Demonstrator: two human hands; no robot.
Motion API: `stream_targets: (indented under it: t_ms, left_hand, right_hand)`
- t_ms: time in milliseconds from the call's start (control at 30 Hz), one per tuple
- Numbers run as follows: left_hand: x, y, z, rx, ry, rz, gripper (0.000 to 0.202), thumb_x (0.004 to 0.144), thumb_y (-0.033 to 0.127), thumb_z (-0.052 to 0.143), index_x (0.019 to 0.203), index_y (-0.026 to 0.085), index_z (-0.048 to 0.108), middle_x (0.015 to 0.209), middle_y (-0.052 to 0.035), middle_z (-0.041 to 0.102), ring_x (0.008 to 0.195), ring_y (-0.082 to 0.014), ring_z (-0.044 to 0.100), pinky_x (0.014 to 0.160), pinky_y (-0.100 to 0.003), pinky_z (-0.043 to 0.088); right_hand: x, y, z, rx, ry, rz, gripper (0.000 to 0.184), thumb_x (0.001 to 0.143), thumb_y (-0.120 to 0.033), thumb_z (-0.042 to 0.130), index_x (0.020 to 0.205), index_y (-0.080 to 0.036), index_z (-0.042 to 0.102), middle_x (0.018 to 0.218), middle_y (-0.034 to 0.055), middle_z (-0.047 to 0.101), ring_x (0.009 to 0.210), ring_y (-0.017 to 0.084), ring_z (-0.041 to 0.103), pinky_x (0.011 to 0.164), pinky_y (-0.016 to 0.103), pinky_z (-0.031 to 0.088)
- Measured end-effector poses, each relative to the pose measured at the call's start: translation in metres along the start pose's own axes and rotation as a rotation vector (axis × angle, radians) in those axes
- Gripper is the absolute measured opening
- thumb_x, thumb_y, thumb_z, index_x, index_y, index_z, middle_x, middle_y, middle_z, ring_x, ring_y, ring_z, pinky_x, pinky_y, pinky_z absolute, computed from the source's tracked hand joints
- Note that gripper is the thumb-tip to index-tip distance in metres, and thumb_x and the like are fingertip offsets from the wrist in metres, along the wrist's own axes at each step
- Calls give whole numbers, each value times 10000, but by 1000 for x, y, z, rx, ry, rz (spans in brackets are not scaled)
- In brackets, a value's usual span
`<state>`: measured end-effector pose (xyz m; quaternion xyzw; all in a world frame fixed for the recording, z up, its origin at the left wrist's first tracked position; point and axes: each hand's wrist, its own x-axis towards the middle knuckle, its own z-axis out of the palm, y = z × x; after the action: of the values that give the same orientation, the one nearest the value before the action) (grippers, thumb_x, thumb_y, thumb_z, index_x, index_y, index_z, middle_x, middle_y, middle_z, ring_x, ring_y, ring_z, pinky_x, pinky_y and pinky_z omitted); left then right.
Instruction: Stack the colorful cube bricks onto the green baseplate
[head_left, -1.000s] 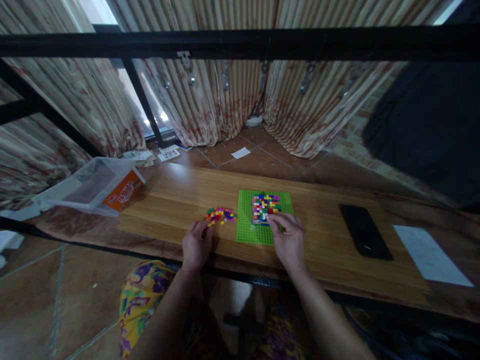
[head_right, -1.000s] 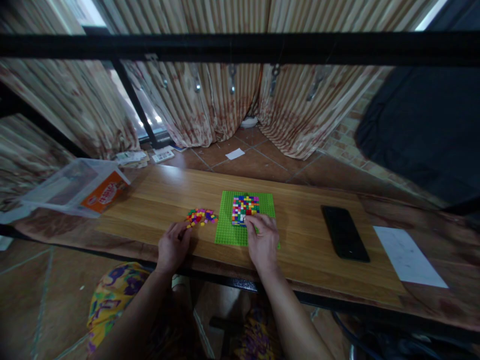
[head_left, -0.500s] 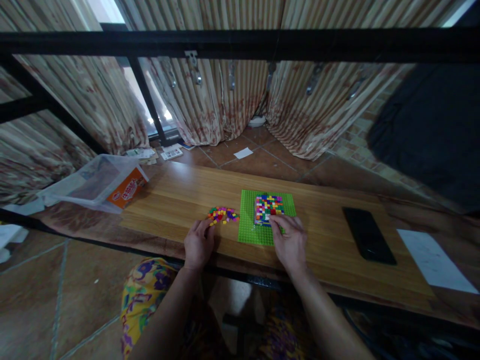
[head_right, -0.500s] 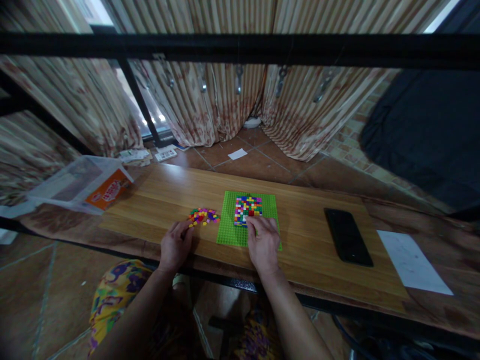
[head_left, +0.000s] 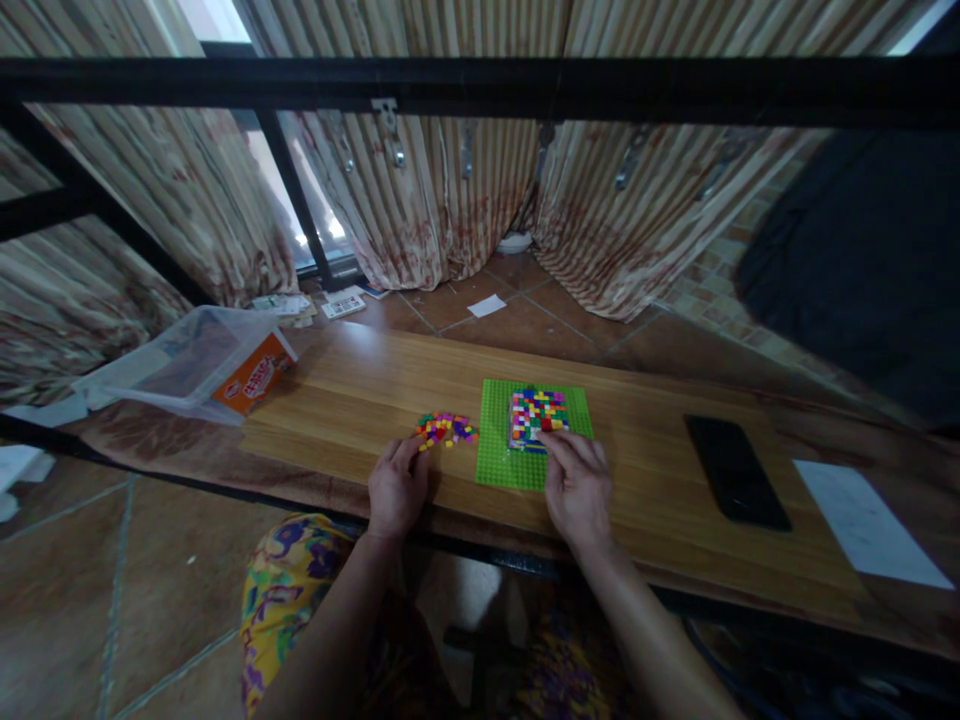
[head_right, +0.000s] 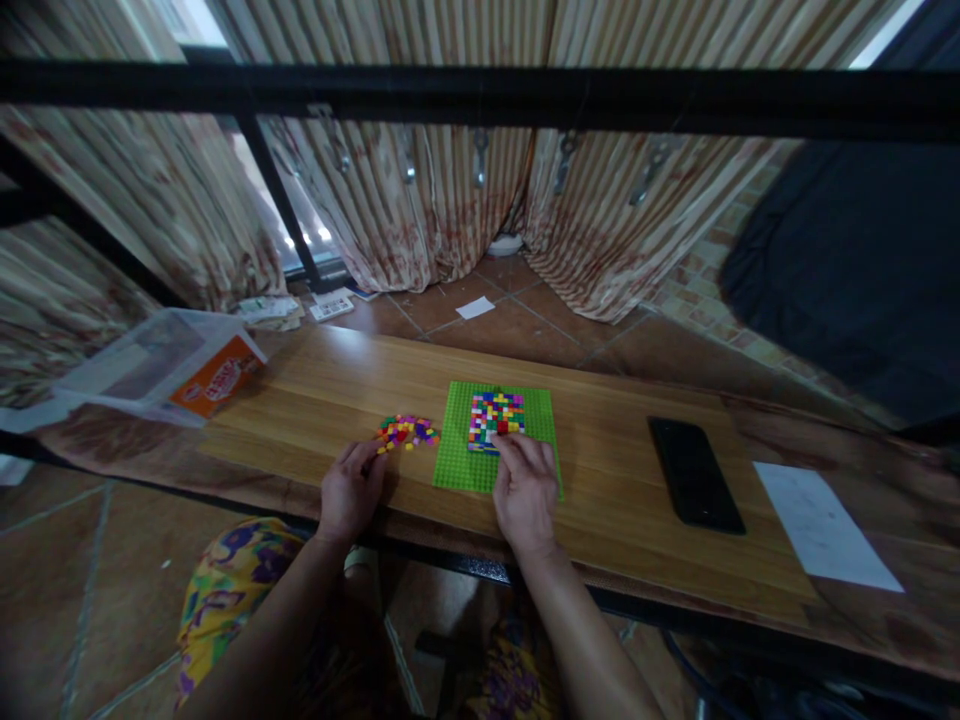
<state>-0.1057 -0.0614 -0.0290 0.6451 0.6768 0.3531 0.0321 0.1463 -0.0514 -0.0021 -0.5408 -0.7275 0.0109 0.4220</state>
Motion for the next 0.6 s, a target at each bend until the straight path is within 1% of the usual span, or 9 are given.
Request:
stream_targets:
  t_ms: [200, 333, 500, 600]
  left_hand:
    - [0, -1, 0, 17, -13, -4, 208, 887, 251, 514, 1003, 184, 673, 916, -65, 680, 870, -182, 644, 797, -267, 503]
    - [-1, -2, 1, 16, -15, -18, 215, 888, 261, 514, 1017, 191, 671, 922, -62, 677, 863, -181, 640, 791, -267, 501]
    - [-1, -1, 1, 4, -39, -28, 225, 897, 266, 497, 1021, 186, 666, 947, -67, 682, 876, -190, 639, 787, -280, 503]
    - [-1, 0, 0, 8, -33, -30, 224, 897, 263, 496, 1017, 183, 667, 942, -72, 681, 884, -194, 642, 793, -284, 505]
  right_hand:
    - [0, 1, 3, -3, 3, -7, 326, 922, -143, 440, 1089, -240, 702, 1032, 63, 655, 932, 204, 537, 830, 359, 480]
    - [0, 3, 4, 3, -9, -14, 327, 924, -134, 432, 1078, -221, 707, 1019, 73, 647, 930, 207, 541, 827, 362, 487]
    - [-2, 7, 8, 35, 0, -33, 332, 924, -133, 424, 1088, -220, 700, 1037, 79, 631, 967, 210, 557, 850, 372, 494]
    - [-2, 9, 10, 46, -5, -28, 337, 923, -141, 422, 1096, -230, 698, 1048, 78, 629, 983, 211, 565, 860, 377, 498]
